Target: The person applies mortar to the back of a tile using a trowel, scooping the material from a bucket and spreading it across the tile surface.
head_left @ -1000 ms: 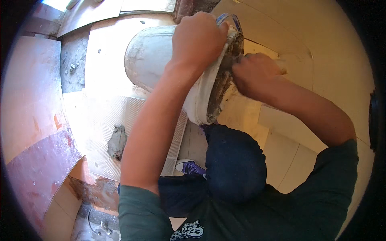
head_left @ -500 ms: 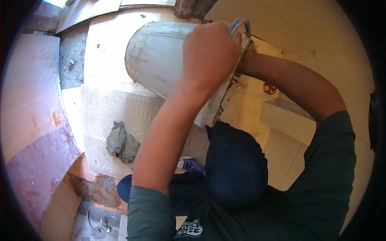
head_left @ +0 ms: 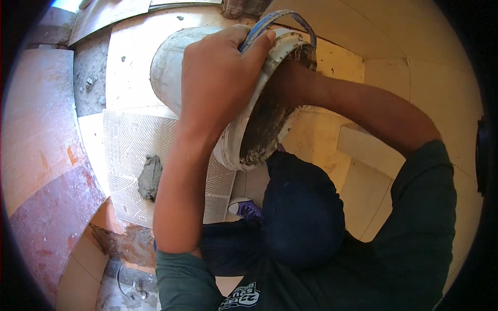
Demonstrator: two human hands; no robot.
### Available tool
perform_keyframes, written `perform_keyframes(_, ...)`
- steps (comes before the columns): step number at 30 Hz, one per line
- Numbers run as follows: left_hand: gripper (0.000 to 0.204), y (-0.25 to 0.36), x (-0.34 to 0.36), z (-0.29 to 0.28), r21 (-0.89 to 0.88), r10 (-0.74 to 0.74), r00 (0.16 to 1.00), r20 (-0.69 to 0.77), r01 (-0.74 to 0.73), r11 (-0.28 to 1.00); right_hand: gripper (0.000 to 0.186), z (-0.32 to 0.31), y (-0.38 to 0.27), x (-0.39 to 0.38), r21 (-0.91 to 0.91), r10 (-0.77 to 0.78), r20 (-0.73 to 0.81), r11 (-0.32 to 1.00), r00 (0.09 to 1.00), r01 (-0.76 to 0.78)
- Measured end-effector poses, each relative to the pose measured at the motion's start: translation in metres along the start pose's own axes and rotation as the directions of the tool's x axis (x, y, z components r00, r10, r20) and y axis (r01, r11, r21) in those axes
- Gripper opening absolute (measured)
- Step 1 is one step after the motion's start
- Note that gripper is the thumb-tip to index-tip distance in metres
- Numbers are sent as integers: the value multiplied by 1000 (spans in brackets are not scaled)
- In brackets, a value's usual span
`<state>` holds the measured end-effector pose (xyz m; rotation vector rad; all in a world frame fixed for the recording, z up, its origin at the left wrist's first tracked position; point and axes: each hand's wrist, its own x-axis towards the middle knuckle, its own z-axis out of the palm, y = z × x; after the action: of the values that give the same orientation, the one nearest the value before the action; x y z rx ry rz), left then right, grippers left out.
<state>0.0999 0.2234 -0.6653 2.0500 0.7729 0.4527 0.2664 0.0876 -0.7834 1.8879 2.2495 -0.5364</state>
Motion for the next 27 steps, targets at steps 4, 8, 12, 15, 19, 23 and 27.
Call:
perform_keyframes(4, 44, -4, -5, -6, -5, -46, 999, 19, 46, 999, 55, -7, -24, 4, 161, 119, 222, 974, 968, -157)
perform_keyframes(8, 42, 1, -2, 0, -12, -53, 997, 50, 54, 998, 58, 34, -19, -6, 234, 119, -77, 967, 990, -98)
perform_keyframes(12, 43, 6, -1, 1, 17, -118, 988, 101, 116, 993, 58, 48, -29, -11, 408, 178, -38, 901, 983, -148)
perform_keyframes(15, 44, 4, -3, 1, -28, -112, 991, 70, 114, 993, 54, 25, -45, -14, 575, 187, 183, 776, 965, -260)
perform_keyframes(19, 44, 10, 3, -1, -30, -136, 988, 77, 138, 990, 39, 26, -55, -26, 603, 282, 128, 739, 951, -301)
perform_keyframes(23, 43, 10, 7, -2, -47, -160, 984, 75, 164, 985, 38, 19, -61, -31, 676, 288, 203, 650, 936, -347)
perform_keyframes(27, 42, 5, 17, -7, -61, -126, 990, 57, 129, 990, 37, 13, -70, -35, 708, 366, 186, 594, 912, -383)
